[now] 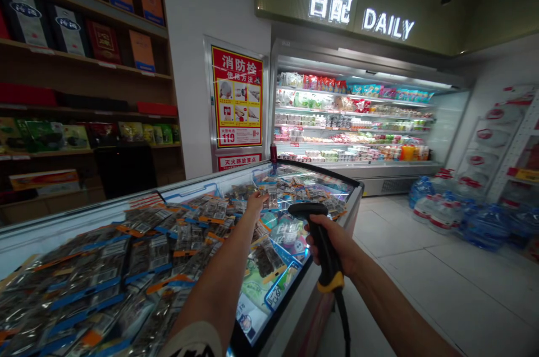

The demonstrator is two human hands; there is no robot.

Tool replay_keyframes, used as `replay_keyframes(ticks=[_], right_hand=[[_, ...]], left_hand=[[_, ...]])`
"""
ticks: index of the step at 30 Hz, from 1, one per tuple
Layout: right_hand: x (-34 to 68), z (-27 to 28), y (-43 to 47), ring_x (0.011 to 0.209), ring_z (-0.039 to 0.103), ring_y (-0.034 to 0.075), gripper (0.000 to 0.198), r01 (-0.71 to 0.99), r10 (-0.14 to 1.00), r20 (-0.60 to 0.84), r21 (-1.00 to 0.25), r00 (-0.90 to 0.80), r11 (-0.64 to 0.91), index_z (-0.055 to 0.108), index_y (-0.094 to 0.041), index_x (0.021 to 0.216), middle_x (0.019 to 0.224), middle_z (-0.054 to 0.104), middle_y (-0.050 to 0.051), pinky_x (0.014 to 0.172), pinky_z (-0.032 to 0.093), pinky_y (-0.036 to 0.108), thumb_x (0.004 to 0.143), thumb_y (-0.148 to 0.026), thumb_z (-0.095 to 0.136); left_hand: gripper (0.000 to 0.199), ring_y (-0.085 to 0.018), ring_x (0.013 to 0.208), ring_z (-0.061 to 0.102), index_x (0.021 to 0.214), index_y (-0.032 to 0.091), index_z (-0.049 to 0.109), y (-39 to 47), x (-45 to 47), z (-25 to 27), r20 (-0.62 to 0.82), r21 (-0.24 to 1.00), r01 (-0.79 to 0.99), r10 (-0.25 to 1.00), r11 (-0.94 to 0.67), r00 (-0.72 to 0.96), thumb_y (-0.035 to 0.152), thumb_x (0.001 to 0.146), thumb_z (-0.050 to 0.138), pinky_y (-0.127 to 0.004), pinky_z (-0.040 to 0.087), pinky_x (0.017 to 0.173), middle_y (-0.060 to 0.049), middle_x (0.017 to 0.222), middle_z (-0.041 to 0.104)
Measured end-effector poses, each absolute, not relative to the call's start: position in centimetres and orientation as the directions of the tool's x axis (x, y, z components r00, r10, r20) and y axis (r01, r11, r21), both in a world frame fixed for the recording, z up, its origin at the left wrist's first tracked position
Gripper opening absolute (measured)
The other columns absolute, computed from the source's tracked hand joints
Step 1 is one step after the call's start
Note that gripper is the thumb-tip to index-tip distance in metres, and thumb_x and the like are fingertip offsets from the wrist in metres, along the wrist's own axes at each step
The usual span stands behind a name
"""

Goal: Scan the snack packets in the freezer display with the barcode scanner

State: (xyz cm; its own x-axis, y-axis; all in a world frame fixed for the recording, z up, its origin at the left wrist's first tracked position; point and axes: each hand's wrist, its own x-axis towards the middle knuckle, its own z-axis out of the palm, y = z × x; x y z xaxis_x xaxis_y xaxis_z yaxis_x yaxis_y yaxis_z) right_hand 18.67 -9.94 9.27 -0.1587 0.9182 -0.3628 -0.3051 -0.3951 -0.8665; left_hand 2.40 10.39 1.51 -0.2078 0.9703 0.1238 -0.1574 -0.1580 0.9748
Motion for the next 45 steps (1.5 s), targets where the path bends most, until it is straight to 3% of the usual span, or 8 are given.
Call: replay_keyframes(ticks=[8,16,21,33,45], right_hand=[[18.4,9.0,-9.8,0.033,0.044,0.008,0.023,-0.277,0.901,-0.377,-0.861,-0.215,-0.426,0.048,-0.016,0.07,0.046,0.049,-0.004,0.033,0.035,0.019,0.072,-0.039,0.046],[18.2,9.4,-9.9,0.034,0.045,0.008,0.026,-0.248,0.902,-0.366,-0.874,-0.229,-0.418,0.05,-0.015,0.074,0.047,0.049,-0.003,0.033,0.036,0.019,0.073,-0.041,0.045],[17.9,9.5,-10.4,0.033,0.044,0.007,0.024,-0.239,0.894,-0.385,-0.868,-0.23,-0.435,0.048,-0.016,0.07,0.046,0.048,-0.004,0.031,0.034,0.018,0.072,-0.04,0.046],[18.3,9.7,-10.4,0.033,0.044,0.008,0.025,-0.231,0.906,-0.373,-0.881,-0.2,-0.414,0.049,-0.016,0.073,0.047,0.048,-0.004,0.032,0.034,0.018,0.072,-0.042,0.047],[18.7,9.8,-10.6,0.033,0.044,0.008,0.025,-0.256,0.905,-0.388,-0.87,-0.174,-0.422,0.048,-0.016,0.073,0.046,0.048,-0.004,0.031,0.033,0.017,0.072,-0.041,0.047]], left_hand=[[0.019,-0.011,0.055,0.052,0.067,0.014,0.055,10.4,1.8,1.3,0.106,0.957,-0.252,0.982,-0.143,-0.154,0.023,0.053,0.063,-0.024,0.04,0.056,0.0,0.061,0.057],[0.023,-0.012,0.053,0.053,0.068,0.013,0.056,10.6,1.9,0.9,0.145,0.959,-0.208,0.962,-0.194,-0.229,0.029,0.054,0.064,-0.024,0.04,0.051,0.0,0.059,0.057],[0.019,-0.011,0.05,0.05,0.059,0.014,0.053,9.9,1.5,1.4,0.167,0.965,-0.147,0.944,-0.216,-0.285,0.03,0.055,0.063,-0.022,0.037,0.048,0.001,0.053,0.053],[0.017,-0.012,0.055,0.05,0.061,0.015,0.053,10.9,0.9,0.5,0.219,0.969,-0.024,0.907,-0.244,-0.36,0.031,0.058,0.058,-0.023,0.037,0.053,-0.001,0.058,0.054],[0.011,-0.011,0.053,0.049,0.061,0.016,0.051,9.3,0.6,1.6,0.208,0.968,-0.061,0.917,-0.242,-0.341,0.026,0.061,0.056,-0.021,0.036,0.049,0.001,0.055,0.052]])
